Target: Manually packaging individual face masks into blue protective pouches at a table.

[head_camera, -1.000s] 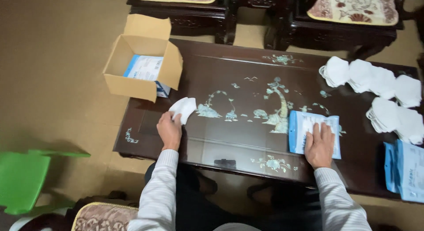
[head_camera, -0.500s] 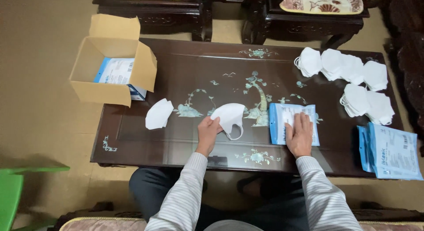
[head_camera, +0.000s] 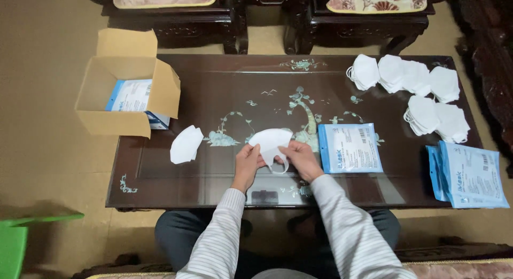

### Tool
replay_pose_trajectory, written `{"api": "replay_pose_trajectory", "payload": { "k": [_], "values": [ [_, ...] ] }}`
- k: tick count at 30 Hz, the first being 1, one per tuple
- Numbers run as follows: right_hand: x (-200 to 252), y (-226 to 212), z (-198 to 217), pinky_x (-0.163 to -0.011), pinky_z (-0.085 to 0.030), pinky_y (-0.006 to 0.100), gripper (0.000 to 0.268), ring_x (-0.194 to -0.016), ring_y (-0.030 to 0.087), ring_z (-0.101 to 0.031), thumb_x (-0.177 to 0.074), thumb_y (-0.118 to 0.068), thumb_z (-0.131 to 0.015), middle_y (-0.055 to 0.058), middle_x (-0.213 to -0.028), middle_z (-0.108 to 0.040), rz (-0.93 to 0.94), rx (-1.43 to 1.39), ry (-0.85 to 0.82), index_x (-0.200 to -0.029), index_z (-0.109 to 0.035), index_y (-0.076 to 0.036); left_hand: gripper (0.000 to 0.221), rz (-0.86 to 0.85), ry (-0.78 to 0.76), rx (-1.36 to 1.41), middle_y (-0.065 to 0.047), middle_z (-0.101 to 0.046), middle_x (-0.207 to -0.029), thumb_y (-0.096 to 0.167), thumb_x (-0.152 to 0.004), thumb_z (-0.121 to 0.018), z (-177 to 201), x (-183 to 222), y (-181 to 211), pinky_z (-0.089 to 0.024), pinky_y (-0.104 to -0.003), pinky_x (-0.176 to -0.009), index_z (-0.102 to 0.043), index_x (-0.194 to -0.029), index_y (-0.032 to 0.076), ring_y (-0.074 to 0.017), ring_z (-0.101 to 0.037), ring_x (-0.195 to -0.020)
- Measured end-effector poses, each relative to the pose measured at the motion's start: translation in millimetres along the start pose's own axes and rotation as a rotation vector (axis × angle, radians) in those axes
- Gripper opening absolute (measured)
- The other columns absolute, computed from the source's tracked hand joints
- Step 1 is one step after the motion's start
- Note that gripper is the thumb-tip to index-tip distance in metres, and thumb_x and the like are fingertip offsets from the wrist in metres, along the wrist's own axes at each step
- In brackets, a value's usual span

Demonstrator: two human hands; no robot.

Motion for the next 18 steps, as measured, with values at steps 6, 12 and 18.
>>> {"api": "replay_pose_trajectory", "payload": {
  "k": [6, 12, 18],
  "values": [
    [-12.9, 17.0, -3.9, -0.052, -0.064, 0.036, 0.018, -0.058, 0.027, -0.076, -0.089, -0.017, -0.081, 0.023, -0.077, -0.075, -0.084, 0.005, 0.005, -0.089, -0.075, 0.000, 0.030, 0.025, -0.095, 0.015, -0.024, -0.072, -0.098, 0.014, -0.098, -0.070, 14.0, -39.2, -41.0, -0.068, -0.043, -0.069, -0.065, -0.115, -0.010, -0.0299, -0.076, -0.079],
    [13.2, -17.0, -5.8, -0.056, -0.066, 0.034, 0.011, -0.057, 0.023, -0.075, -0.091, -0.008, -0.073, 0.017, -0.078, -0.075, -0.119, 0.050, -0.072, -0.093, -0.072, 0.003, 0.034, 0.068, -0.084, 0.009, -0.027, -0.071, -0.098, 0.015, -0.098, -0.068, 4.5, -13.9, -12.7, -0.068, -0.042, -0.070, -0.064, -0.119, -0.011, -0.0334, -0.076, -0.080],
    [12.9, -14.1, -2.7, -0.055, -0.066, 0.035, 0.011, -0.058, 0.022, -0.075, -0.090, -0.009, -0.075, 0.016, -0.075, -0.075, -0.115, 0.012, -0.071, -0.092, -0.072, 0.002, 0.035, 0.074, -0.107, -0.035, -0.023, -0.070, -0.099, 0.011, -0.096, -0.069, -1.6, 0.6, 3.4, -0.068, -0.042, -0.071, -0.062, -0.122, -0.012, -0.0317, -0.076, -0.082]
  ]
}}
Point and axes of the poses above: each hand's wrist, its own x-axis away from the middle knuckle, its own z-axis out of the back of the hand, y = z × x, the point moved 1 cm from there along -x, towards the middle knuckle
